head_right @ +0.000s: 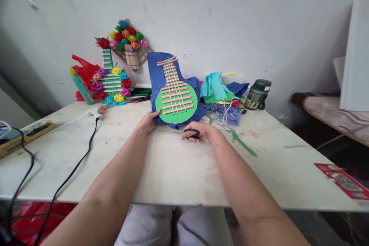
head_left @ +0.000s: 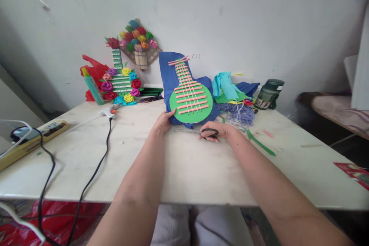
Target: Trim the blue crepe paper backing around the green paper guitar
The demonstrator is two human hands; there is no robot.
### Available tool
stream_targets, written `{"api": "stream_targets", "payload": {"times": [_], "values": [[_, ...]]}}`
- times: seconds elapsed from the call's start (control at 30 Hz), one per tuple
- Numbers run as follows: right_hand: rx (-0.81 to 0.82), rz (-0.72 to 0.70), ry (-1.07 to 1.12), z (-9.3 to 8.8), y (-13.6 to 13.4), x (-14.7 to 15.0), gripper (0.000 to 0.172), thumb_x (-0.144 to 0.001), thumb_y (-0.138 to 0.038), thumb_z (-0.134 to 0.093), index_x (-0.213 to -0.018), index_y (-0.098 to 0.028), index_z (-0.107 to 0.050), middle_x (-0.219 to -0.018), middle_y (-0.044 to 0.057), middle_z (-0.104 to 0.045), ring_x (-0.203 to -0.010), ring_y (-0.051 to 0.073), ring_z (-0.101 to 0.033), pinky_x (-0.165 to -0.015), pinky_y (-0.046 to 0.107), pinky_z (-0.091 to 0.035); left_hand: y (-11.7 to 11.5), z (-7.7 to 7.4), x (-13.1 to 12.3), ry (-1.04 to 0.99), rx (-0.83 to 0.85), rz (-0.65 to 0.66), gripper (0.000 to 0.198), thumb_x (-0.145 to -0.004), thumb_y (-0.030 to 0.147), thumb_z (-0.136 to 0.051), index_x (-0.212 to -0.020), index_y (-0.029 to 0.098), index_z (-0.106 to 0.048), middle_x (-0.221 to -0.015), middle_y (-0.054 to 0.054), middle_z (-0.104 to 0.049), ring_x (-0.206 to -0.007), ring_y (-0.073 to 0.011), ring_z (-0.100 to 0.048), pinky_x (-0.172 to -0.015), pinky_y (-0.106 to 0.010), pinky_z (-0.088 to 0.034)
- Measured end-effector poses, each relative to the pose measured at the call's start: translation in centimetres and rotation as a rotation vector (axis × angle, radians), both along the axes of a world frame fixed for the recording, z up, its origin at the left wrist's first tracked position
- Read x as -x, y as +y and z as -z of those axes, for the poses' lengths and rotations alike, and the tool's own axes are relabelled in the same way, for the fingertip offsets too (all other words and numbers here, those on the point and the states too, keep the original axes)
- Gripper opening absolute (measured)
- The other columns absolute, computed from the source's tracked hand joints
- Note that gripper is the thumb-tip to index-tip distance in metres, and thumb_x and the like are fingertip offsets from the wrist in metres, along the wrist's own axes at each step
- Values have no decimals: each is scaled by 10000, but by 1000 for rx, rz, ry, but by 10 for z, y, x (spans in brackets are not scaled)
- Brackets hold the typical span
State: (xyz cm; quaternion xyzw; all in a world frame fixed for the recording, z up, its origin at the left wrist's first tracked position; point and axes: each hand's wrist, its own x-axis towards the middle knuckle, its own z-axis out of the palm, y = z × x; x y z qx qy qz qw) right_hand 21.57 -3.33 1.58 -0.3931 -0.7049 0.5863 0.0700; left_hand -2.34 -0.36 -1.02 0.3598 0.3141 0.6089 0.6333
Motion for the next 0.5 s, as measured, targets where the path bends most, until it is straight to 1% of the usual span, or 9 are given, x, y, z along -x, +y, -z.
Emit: {"api": "stream_targets", "payload": {"times": [0.07,0.17,0.3,0.5], "values": [[35,-19,23,-2,-1,-2,324,-648,-376,-675,-786,-85,-643,-412,-43,-519,-311,66,-427,-282,171,-345,2,1,0,-13,-10,-8,349,-681,142,-715,-1021,88,-655,-990,-138,-706,-998,-275,-641,-931,-403,-496],[35,-26,40,-5,-2,-5,337,-653,-391,-675,-784,-83,-638,-434,-30,-536,-335,72,-459,-296,167,-357,3,2,1,-26,-18,-33,338,-694,131,-707,-1025,90,-653,-973,-129,-711,-974,-263,-652,-926,-392,-502],[6,-29,62,-6,-1,-8,326,-677,-393,-659,-786,-87,-637,-448,-24,-552,-338,68,-464,-306,160,-355,4,3,1,-42,-27,-72,336,-703,123,-702,-1035,99,-651,-968,-120,-714,-970,-255,-654,-922,-377,-506],[0,3,164,-3,2,-13,347,-673,-400,-654,-808,-82,-633,-441,-26,-547,-339,73,-461,-317,170,-374,6,4,1,-36,-31,-95,351,-712,131,-702,-1058,115,-645,-973,-113,-714,-965,-249,-656,-913,-371,-512]]}}
